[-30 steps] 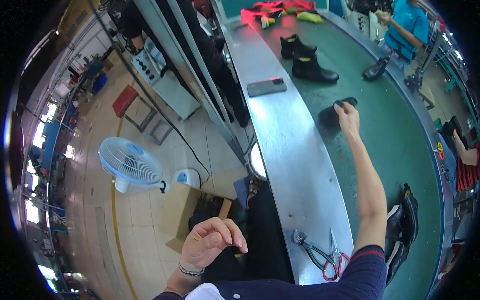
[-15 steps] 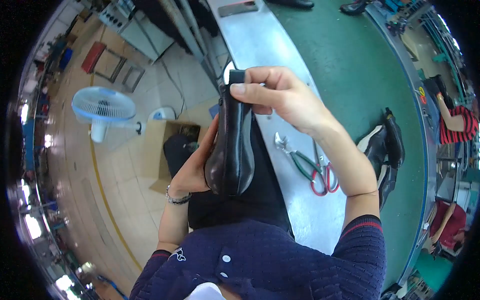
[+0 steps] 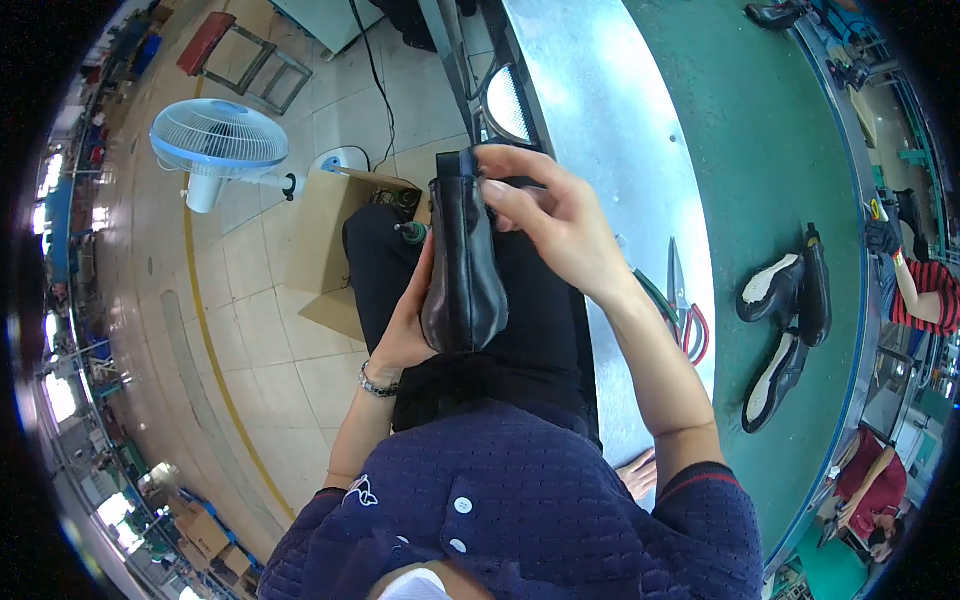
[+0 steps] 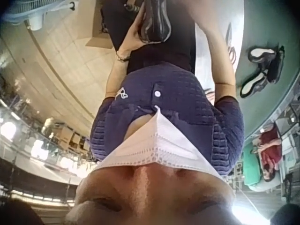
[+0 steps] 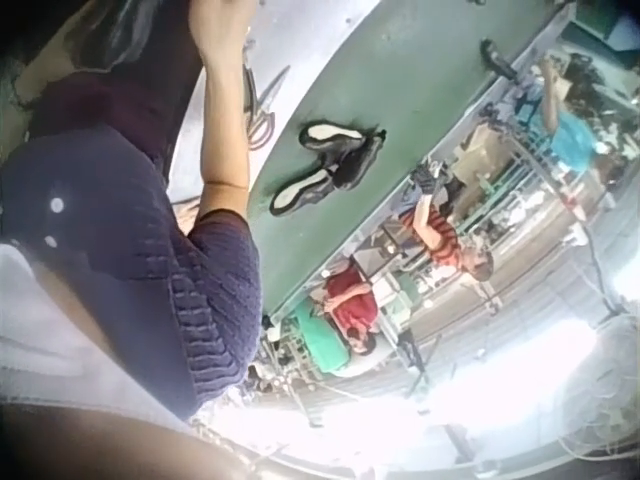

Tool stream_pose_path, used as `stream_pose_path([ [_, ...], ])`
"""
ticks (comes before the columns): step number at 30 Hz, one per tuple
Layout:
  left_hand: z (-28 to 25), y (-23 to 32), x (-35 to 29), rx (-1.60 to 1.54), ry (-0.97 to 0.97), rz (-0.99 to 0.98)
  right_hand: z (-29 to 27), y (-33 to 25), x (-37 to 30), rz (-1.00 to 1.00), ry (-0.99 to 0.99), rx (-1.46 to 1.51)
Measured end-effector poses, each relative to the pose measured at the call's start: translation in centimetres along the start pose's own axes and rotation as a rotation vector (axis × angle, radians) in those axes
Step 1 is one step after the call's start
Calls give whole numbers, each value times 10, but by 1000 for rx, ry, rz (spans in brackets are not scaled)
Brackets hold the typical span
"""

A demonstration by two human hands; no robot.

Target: The recorder is assembling and inspecting shoes on a factory production line, using various hand tools to trim and adjust the shoe components.

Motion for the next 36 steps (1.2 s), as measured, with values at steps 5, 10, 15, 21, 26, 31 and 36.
stream_pose_path([
  [5, -45, -8, -43, -20, 270, -178, -74, 42, -44, -196, 283, -980],
  [10, -117, -38, -104, -436, 599, -395, -122, 109, -109, -62, 347, -1425],
  [15, -120, -35, -94, -468, 601, -609, -132, 120, -105, 20, 294, -1386],
  [21, -89, -14, -50, -346, 497, -601, -107, 116, -94, 441, 336, -314],
  [26, -82, -7, -42, -287, 485, -556, -13, 62, -60, 420, -75, -261],
  [31, -81, 3, -23, -247, 454, -469, 55, 27, -37, 330, -307, -227],
  [36, -86, -20, -17, -268, 506, -465, 81, 12, -28, 394, -414, -186],
])
Point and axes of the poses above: each hand's wrist, its own x-axis towards the middle knuckle, its own z-axis out of the palm, y = z × x, the point moved 7 cm from there along x, towards the middle knuckle, and after that the axes turned 6 degrees about y, right-handed, at the moved point
